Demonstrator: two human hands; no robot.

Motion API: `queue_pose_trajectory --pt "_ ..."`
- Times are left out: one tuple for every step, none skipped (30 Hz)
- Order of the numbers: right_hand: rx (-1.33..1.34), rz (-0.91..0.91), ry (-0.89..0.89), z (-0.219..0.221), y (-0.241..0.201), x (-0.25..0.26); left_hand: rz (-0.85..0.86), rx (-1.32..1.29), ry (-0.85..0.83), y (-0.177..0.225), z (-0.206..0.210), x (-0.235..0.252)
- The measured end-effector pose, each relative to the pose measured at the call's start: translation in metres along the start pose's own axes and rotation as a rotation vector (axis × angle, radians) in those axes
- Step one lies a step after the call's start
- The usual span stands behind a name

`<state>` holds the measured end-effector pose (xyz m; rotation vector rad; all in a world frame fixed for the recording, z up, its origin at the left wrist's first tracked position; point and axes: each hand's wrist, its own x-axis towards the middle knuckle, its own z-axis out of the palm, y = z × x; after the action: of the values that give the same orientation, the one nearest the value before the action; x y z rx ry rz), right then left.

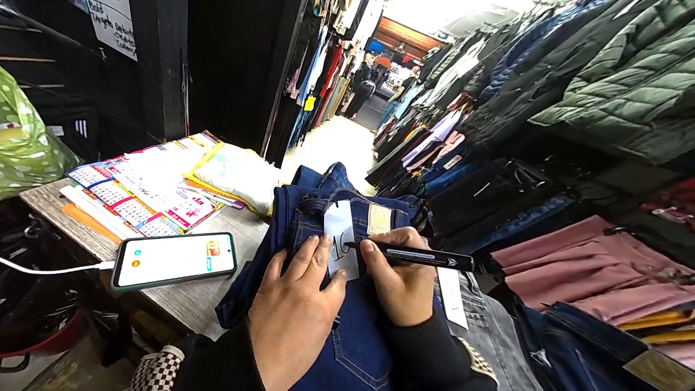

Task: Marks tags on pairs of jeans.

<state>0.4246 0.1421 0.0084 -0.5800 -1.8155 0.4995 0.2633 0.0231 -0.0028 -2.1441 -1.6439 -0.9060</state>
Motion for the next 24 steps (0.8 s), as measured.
queue_pose_trajectory --pt "0.009 -0.013 -0.013 0.000 -0.001 0.000 0.001 0.001 0.002 0.000 0.000 0.000" --pt "0.017 -0.021 -0.028 0.000 -0.001 0.000 0.002 0.002 0.002 0.000 0.000 0.000" --pt "0.025 -0.023 -0.043 0.000 -0.001 0.000 0.003 0.004 0.002 0.000 0.000 0.000" --pt "0.024 -0.020 -0.053 0.000 -0.002 0.000 0.004 0.002 0.002 -0.001 0.000 0.000" --pt "0.022 -0.016 -0.054 0.000 -0.002 -0.001 0.005 0.000 0.001 -0.001 0.000 0.000" --pt "0.022 -0.007 -0.048 0.000 -0.002 -0.001 0.005 -0.003 0.000 -0.001 0.000 0.000" --pt "0.033 0.010 -0.034 0.000 -0.002 -0.001 0.005 -0.007 -0.002 -0.001 0.000 0.000" --pt "0.055 0.037 -0.009 -0.001 -0.002 -0.001 0.005 -0.009 0.000 -0.001 0.000 0.000" --pt "0.099 0.078 0.032 -0.002 -0.003 -0.002 0.007 -0.016 0.004 -0.001 0.000 0.000" --pt "0.166 0.121 0.089 -0.003 -0.003 -0.001 0.009 -0.027 0.014 -0.002 0.001 -0.001" --pt "0.241 0.157 0.148 -0.004 -0.004 0.001 0.011 -0.042 0.033 -0.003 0.002 -0.001" --pt "0.314 0.173 0.185 -0.006 -0.003 0.002 0.018 -0.060 0.056 -0.003 0.004 -0.001" --pt "0.379 0.174 0.207 -0.008 -0.002 0.003 0.029 -0.082 0.079 -0.004 0.005 -0.002" --pt "0.430 0.162 0.219 -0.010 -0.001 0.003 0.041 -0.106 0.097 -0.005 0.006 -0.002" --pt "0.467 0.148 0.229 -0.011 0.000 0.003 0.054 -0.128 0.107 -0.006 0.005 -0.002" --pt "0.494 0.138 0.239 -0.013 0.001 0.004 0.066 -0.144 0.113 -0.007 0.004 -0.002" --pt "0.511 0.126 0.248 -0.014 0.003 0.004 0.076 -0.153 0.113 -0.008 0.002 -0.002" --pt "0.519 0.119 0.260 -0.014 0.003 0.005 0.085 -0.158 0.112 -0.008 -0.001 -0.003" --pt "0.525 0.114 0.274 -0.015 0.002 0.006 0.094 -0.159 0.111 -0.008 -0.002 -0.004" --pt "0.531 0.111 0.288 -0.015 0.002 0.007 0.103 -0.153 0.111 -0.007 -0.003 -0.005" --pt "0.541 0.105 0.298 -0.016 0.001 0.008 0.112 -0.147 0.106 -0.007 -0.004 -0.006" --pt "0.549 0.098 0.307 -0.017 0.001 0.009 0.119 -0.142 0.100 -0.006 -0.005 -0.006" --pt "0.555 0.091 0.314 -0.016 0.000 0.009 0.125 -0.138 0.091 -0.006 -0.006 -0.007" --pt "0.561 0.084 0.317 -0.016 -0.001 0.009 0.130 -0.136 0.083 -0.006 -0.007 -0.008"
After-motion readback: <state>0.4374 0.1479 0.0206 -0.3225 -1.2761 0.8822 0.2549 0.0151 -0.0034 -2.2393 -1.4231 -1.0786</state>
